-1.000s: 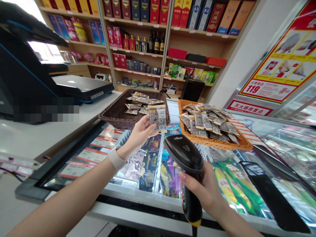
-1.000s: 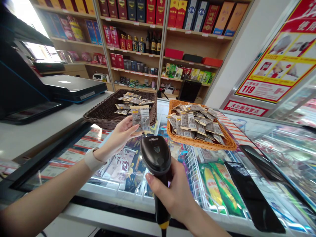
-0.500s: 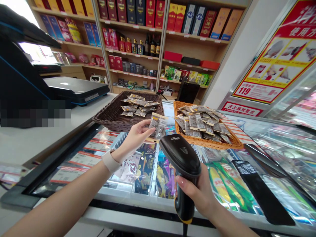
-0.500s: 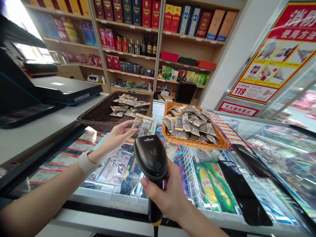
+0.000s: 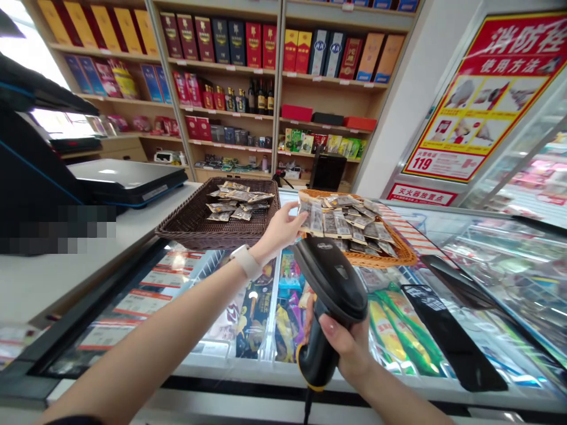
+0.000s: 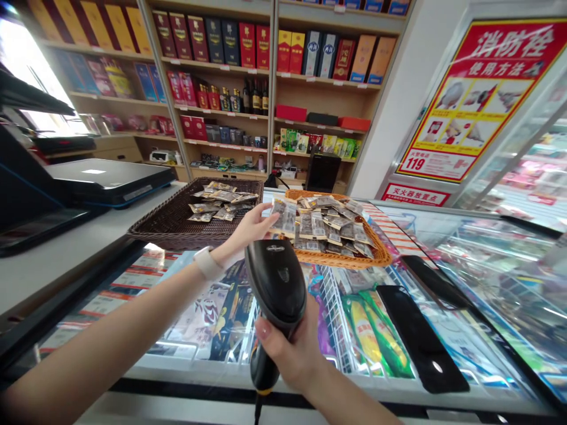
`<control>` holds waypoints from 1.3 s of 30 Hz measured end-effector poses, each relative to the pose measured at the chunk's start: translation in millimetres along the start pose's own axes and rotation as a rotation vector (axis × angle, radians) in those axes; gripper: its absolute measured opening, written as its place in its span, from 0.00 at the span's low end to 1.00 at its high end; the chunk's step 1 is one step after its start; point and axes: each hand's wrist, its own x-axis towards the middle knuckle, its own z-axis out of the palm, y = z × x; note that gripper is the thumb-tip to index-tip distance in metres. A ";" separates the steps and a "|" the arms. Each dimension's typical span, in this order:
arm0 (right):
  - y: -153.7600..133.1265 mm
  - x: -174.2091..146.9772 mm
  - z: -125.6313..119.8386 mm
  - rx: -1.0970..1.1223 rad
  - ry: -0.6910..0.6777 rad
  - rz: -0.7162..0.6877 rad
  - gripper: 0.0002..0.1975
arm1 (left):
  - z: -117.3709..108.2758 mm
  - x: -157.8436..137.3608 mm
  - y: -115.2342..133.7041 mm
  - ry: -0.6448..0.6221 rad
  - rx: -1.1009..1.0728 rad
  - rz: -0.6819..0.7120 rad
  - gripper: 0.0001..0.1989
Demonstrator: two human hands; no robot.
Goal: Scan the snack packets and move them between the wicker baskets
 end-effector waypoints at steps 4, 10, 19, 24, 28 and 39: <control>-5.1 2.5 1.0 0.093 0.052 0.000 0.17 | 28.7 38.9 6.2 -0.153 -0.109 -0.147 0.16; -15.4 5.1 5.5 0.160 0.160 0.090 0.17 | 54.5 56.4 6.4 -0.195 0.104 -0.139 0.19; -14.9 6.4 4.1 0.122 0.161 0.090 0.16 | 55.6 71.4 5.8 -0.139 0.612 0.134 0.19; -16.2 6.4 6.0 0.206 0.169 0.138 0.16 | 50.6 74.4 -1.4 -0.124 0.638 0.188 0.26; -17.5 9.0 4.1 0.206 0.136 0.134 0.17 | 42.5 65.2 -1.1 -0.120 0.570 0.168 0.29; -10.6 24.4 3.8 0.191 -0.287 0.267 0.24 | -135.9 76.8 31.1 0.288 0.919 0.050 0.05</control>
